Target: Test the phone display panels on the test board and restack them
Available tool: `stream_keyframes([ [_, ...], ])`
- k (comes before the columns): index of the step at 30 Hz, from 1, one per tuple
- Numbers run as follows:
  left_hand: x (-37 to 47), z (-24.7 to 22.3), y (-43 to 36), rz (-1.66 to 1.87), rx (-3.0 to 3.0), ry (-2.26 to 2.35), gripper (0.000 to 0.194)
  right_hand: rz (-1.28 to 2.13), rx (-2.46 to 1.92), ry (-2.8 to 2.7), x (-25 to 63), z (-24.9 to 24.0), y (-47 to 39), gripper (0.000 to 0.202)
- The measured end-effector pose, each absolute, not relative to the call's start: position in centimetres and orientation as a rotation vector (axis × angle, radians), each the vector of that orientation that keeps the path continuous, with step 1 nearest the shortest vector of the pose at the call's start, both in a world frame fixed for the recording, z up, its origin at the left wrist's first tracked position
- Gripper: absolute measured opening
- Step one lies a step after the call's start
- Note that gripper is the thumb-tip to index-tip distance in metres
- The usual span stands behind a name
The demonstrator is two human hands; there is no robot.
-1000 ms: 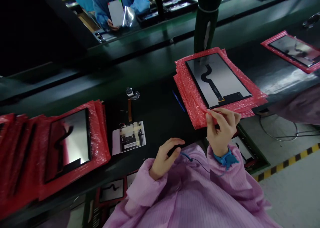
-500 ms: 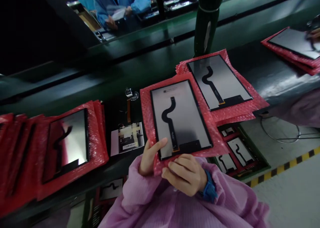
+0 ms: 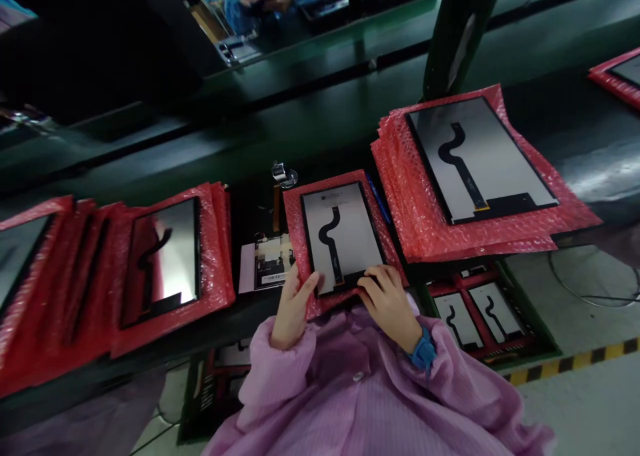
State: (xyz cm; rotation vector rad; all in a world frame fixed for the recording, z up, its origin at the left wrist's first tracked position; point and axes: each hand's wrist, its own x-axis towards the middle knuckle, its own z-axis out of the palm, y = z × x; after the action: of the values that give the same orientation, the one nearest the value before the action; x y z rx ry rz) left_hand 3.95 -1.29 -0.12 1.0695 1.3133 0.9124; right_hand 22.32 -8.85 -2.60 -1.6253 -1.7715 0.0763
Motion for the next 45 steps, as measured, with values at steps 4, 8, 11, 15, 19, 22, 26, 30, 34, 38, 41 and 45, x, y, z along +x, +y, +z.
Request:
stream_keyframes([
  [4, 2.2, 2.1, -2.1, 1.004, 1.635, 1.589, 0.028, 0.16, -1.638, -1.866, 22.5, -1.9, -7.7, 0.008],
  [8, 1.0, 3.8, 1.4, 1.066, 2.066, 1.666, 0.025, 0.279, -1.645, -2.023, 23.1, 0.4, -6.9, 0.003],
  [11, 0.5, 3.5, 6.7, 0.937, 2.277, 1.845, 0.027, 0.44, -1.595, -2.157, 23.9, 2.8, -5.8, 0.011],
  [15, 0.9, 2.1, 12.4, 0.502, 2.306, 1.974, 0.042, 0.423, -1.575, -2.188, 24.3, 4.0, -1.6, 0.025],
  [19, 1.3, 1.0, 13.8, 0.511, 2.172, 1.943, 0.042, 0.384, -1.603, -2.185, 24.3, 2.1, 3.8, 0.068],
  [22, 0.8, 0.3, 14.0, 0.857, 1.932, 1.724, 0.055, 0.401, -1.623, -2.223, 24.2, 0.5, 5.7, 0.075],
  [26, 0.0, -0.2, 14.7, 1.274, 1.581, 1.328, 0.064, 0.409, -1.611, -2.192, 24.1, 0.1, 5.8, 0.075],
  [30, -0.1, -0.1, 15.1, 1.47, 1.447, 1.151, 0.061, 0.437, -1.62, -2.173, 23.7, 0.5, 5.6, 0.073],
  [34, 0.0, 0.2, 14.9, 1.483, 1.406, 1.115, 0.049, 0.403, -1.649, -2.195, 23.2, 0.8, 5.9, 0.071],
  [38, 0.1, 0.0, 14.8, 1.504, 1.337, 1.022, 0.044, 0.356, -1.67, -2.223, 22.8, 1.2, 6.3, 0.073],
  [41, 0.1, -0.3, 14.9, 1.515, 1.316, 0.944, 0.063, 0.362, -1.669, -2.203, 22.5, 1.5, 6.4, 0.072],
  [45, -0.1, -0.3, 14.8, 1.513, 1.369, 0.914, 0.063, 0.426, -1.642, -2.13, 22.2, 1.4, 6.2, 0.068],
])
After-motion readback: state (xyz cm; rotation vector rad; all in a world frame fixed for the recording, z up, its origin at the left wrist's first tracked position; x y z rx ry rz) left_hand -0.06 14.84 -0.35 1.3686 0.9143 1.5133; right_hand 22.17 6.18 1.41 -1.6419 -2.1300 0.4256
